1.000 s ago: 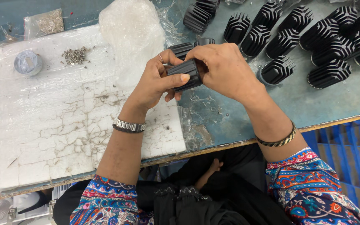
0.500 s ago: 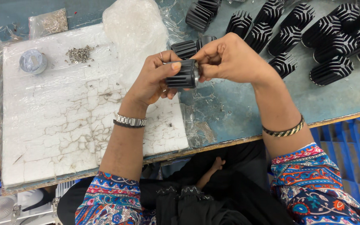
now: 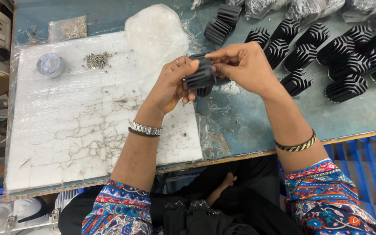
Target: The person applies liquid from a white bottle into black finned heat sinks, then presses silver metal cups into the center of the components one at a time by hand.
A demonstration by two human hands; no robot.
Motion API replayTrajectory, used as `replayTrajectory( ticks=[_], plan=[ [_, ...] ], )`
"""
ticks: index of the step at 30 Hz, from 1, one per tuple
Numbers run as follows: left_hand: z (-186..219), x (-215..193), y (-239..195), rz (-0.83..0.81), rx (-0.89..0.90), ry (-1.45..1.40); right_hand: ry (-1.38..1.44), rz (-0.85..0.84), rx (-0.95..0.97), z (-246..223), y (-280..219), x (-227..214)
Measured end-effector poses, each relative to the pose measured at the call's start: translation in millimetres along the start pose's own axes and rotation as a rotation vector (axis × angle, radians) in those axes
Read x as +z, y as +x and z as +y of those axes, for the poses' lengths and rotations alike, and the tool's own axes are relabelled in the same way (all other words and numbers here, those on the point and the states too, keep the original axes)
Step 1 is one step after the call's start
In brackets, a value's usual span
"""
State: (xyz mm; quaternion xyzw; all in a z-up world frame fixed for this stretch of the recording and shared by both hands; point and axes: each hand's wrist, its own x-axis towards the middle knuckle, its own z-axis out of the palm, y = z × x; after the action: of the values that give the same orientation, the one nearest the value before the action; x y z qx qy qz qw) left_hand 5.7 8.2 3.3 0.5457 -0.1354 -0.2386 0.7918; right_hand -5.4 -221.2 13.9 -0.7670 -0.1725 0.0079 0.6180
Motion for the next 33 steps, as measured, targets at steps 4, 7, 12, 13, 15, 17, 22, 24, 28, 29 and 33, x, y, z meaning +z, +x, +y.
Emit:
replayTrajectory(
  ticks=[4,7,12,13,15,17,22,24,28,29,33],
  plan=[
    [4.0,4.3,-2.0,-0.01,0.0,-0.055,0.058,0.019,-0.037,4.9,1.7,0.3],
    [5.7,6.7,-2.1,0.018,-0.022,-0.052,-0.072,0.027,-0.125,3.7,-0.4,-2.9],
    [7.0,8.0,-1.2,0.066,-0.092,-0.02,-0.339,0.046,-0.286,-9.3,-5.8,-5.6],
    [7.5,7.6,-1.4,0.075,-0.103,-0.022,-0.375,0.052,-0.323,-11.6,-7.7,-6.5],
    [7.6,6.9,-1.1,0.084,-0.124,-0.019,-0.453,0.071,-0.372,-13.8,-10.5,-8.1],
    [7.0,5.7,-0.6,0.09,-0.13,-0.007,-0.538,0.098,-0.399,-13.8,-12.4,-11.0],
    [4.7,4.7,0.8,0.103,-0.133,0.06,-0.363,0.107,-0.41,-11.1,-13.8,-27.1],
    [5.0,5.0,0.0,0.104,-0.135,0.058,-0.285,0.07,-0.404,-8.9,-15.1,-31.5],
    [5.1,7.9,-0.2,0.105,-0.111,0.092,-0.112,-0.007,-0.388,-2.9,-21.2,-36.0],
    [5.2,8.3,-0.6,0.105,-0.113,0.086,-0.071,-0.022,-0.382,-1.9,-22.5,-37.0],
    [4.5,8.5,-2.4,0.089,-0.067,0.082,0.062,-0.083,-0.394,0.2,-22.9,-40.6]
  ],
)
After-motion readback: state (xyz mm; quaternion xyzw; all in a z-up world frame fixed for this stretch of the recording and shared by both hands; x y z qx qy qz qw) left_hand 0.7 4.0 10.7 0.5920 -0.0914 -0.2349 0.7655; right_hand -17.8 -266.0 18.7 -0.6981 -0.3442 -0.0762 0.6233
